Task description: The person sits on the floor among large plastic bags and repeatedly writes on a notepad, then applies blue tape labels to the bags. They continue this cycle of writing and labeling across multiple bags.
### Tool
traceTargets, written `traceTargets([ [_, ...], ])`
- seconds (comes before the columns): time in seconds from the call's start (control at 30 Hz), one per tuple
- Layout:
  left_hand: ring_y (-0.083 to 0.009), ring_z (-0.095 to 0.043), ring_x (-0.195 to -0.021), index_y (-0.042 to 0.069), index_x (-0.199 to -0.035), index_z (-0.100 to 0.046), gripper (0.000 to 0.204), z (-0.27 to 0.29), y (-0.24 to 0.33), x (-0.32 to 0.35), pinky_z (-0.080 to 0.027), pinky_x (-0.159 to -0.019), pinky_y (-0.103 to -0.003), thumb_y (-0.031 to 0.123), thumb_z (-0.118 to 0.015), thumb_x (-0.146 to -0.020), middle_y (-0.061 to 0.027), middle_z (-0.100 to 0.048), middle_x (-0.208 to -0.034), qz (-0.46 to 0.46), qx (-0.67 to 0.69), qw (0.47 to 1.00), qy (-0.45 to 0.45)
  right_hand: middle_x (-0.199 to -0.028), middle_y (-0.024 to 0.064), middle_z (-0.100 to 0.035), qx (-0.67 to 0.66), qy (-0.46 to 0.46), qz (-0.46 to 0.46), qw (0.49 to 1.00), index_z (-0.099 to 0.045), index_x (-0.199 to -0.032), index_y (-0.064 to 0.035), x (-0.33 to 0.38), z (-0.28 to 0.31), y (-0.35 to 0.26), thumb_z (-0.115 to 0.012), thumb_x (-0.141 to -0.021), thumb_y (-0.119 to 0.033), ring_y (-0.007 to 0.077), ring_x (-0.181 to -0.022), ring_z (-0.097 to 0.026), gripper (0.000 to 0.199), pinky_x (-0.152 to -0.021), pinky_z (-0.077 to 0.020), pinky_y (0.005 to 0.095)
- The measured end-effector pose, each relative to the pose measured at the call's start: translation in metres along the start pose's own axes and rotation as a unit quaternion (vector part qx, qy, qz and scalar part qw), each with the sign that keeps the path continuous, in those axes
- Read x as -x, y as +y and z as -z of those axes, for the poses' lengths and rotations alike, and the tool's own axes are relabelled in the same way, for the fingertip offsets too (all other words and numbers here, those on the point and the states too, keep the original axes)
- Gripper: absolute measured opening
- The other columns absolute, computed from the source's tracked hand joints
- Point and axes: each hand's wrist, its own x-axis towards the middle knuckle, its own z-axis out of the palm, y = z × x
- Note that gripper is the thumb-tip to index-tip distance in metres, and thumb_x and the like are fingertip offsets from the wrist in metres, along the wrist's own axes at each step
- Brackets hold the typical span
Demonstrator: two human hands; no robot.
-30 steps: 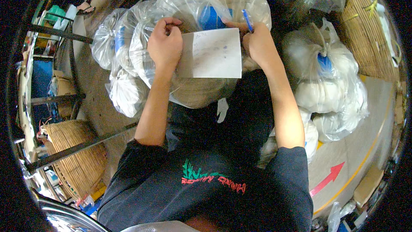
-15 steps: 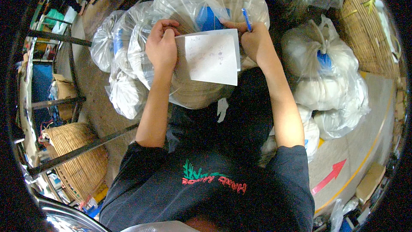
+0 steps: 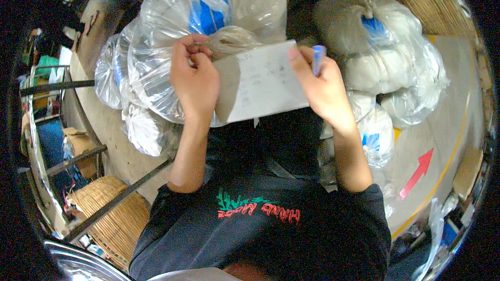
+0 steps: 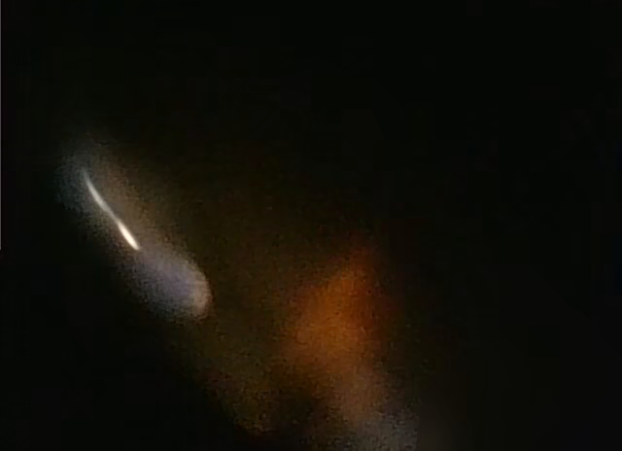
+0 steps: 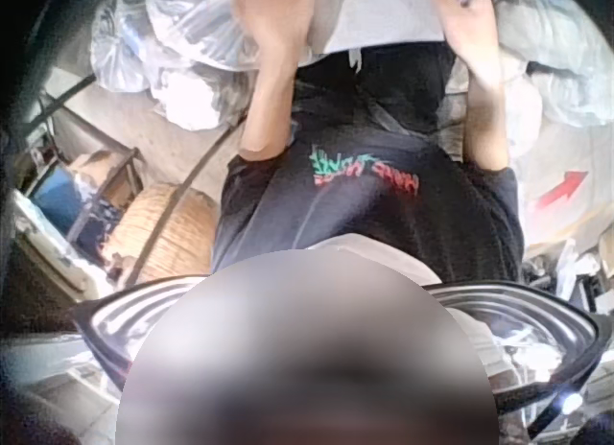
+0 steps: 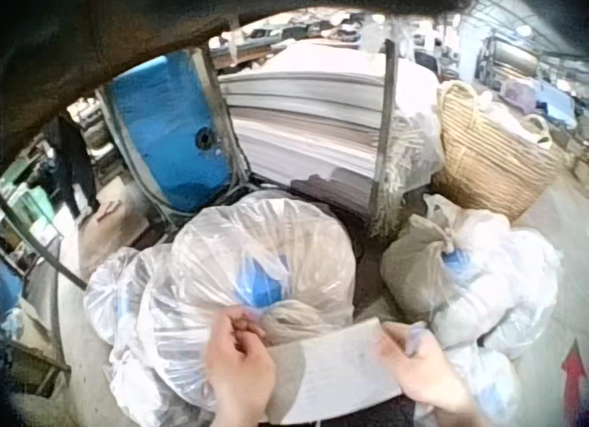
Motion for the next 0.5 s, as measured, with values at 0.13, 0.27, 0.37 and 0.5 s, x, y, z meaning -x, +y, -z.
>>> traceTargets([
  [0.13,-0.0212,-0.064,-0.085,0.004,-0.116,-0.067,0.027,-0.013,0.003,0.022,-0.052,-0.078,-0.034,-0.003,-0.06,-0.09,-0.0107,-0.064,-0.093,-0.023,0.056,0.989,-0.136,-0.076,0.016,-0.057,0.213,0.057,-0.005,0.975,-0.063,-0.1,0.0024,0.015,0.018,0.011,-0.056,-0.107,-0.025,0.0204,-0.07,-0.055,0.029,-0.068,-0.047,0.0387],
  [0.27,-0.0286,-0.069,-0.099,0.004,-0.128,-0.066,0.044,-0.01,-0.004,0.033,-0.053,-0.093,-0.038,0.004,-0.075,-0.085,-0.0141,-0.068,-0.11,-0.119,0.025,0.947,-0.298,-0.077,0.018,-0.06,0.234,0.169,0.04,0.957,-0.062,-0.106,0.0021,0.021,0.031,0.017,-0.048,-0.108,-0.022,0.0261,-0.069,-0.058,0.028,-0.068,-0.0483,0.0405],
  [0.37,-0.0287,-0.069,-0.104,0.004,-0.125,-0.069,0.043,-0.017,-0.012,0.04,-0.054,-0.094,-0.037,0.004,-0.078,-0.083,-0.0154,-0.068,-0.114,-0.074,0.017,0.957,-0.28,-0.076,0.0133,-0.062,0.215,0.358,0.191,0.889,-0.062,-0.106,0.0015,0.034,0.032,0.015,-0.042,-0.11,-0.027,0.0223,-0.069,-0.058,0.035,-0.067,-0.048,0.0378],
  [0.5,-0.0276,-0.069,-0.107,0.004,-0.122,-0.072,0.041,-0.024,-0.017,0.047,-0.055,-0.094,-0.036,0.006,-0.081,-0.081,-0.015,-0.069,-0.114,-0.039,0.025,0.962,-0.269,-0.071,0.0079,-0.061,-0.183,0.124,0.032,0.975,-0.056,-0.089,-0.0013,0.067,0.001,0.019,-0.036,-0.113,-0.031,0.0155,-0.06,-0.059,0.043,-0.058,-0.0466,0.0298],
])
